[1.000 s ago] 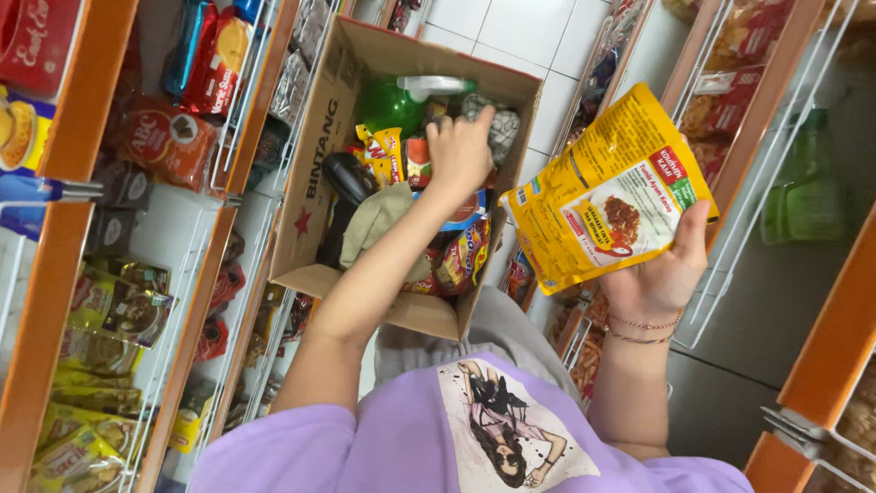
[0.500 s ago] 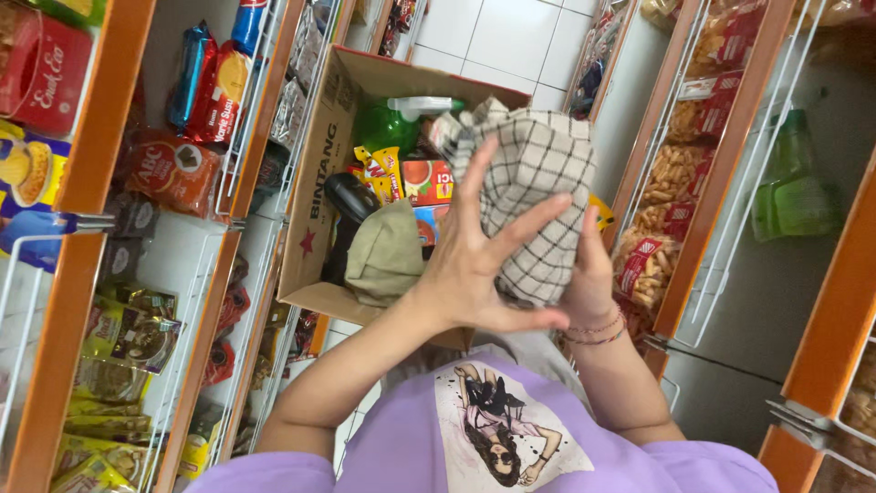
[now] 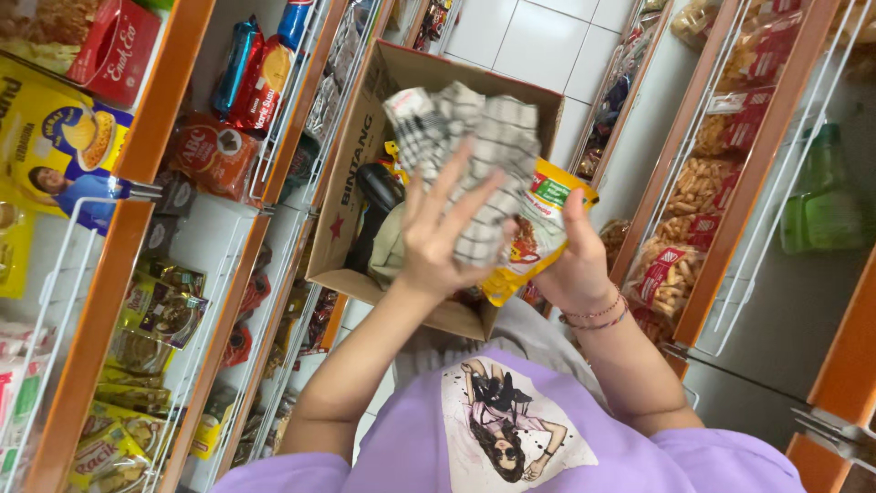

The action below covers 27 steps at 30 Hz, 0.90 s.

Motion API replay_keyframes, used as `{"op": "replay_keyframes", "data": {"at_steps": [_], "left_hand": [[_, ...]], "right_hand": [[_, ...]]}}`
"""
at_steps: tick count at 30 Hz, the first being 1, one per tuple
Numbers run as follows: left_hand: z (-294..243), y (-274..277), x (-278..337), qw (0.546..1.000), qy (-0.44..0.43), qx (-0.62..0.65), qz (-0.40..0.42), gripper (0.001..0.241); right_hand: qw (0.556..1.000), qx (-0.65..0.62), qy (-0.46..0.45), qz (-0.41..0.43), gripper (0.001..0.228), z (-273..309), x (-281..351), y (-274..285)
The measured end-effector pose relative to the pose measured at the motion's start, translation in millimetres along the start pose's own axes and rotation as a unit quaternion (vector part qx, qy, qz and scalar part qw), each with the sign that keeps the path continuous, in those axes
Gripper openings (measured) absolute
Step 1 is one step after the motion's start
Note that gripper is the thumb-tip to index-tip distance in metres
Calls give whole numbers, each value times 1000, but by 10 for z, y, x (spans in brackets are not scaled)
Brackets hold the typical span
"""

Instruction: The person wipes the edges of store shelves with a cloth, scans a package of crackers using a handheld barcode scanner, and organizes various food items including crackers and seasoning packets into a cardboard box and onto the shelves.

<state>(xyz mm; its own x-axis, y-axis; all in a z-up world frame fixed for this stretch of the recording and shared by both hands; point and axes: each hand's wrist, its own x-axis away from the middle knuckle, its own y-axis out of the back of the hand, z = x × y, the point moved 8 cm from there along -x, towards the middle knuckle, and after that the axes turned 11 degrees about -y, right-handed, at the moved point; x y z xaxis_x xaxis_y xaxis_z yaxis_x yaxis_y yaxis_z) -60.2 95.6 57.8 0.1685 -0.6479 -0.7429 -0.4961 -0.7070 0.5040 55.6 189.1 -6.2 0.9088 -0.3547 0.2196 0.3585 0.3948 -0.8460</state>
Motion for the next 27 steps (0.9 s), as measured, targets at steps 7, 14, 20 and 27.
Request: {"op": "replay_keyframes", "data": {"at_steps": [7, 14, 20, 27], "left_hand": [[-237, 2, 659, 984, -168, -38, 45, 22], [447, 143, 1096, 945, 284, 92, -131, 47], [118, -158, 895, 603, 366, 661, -256, 90], [49, -178, 920, 647, 418, 577, -272, 78]], "right_hand": [[995, -3, 93, -31, 61, 343, -21, -293], [984, -120, 133, -8, 65, 623, 20, -133], [988, -126, 91, 6, 64, 402, -86, -174], [981, 127, 148, -20, 59, 325, -20, -197]]}}
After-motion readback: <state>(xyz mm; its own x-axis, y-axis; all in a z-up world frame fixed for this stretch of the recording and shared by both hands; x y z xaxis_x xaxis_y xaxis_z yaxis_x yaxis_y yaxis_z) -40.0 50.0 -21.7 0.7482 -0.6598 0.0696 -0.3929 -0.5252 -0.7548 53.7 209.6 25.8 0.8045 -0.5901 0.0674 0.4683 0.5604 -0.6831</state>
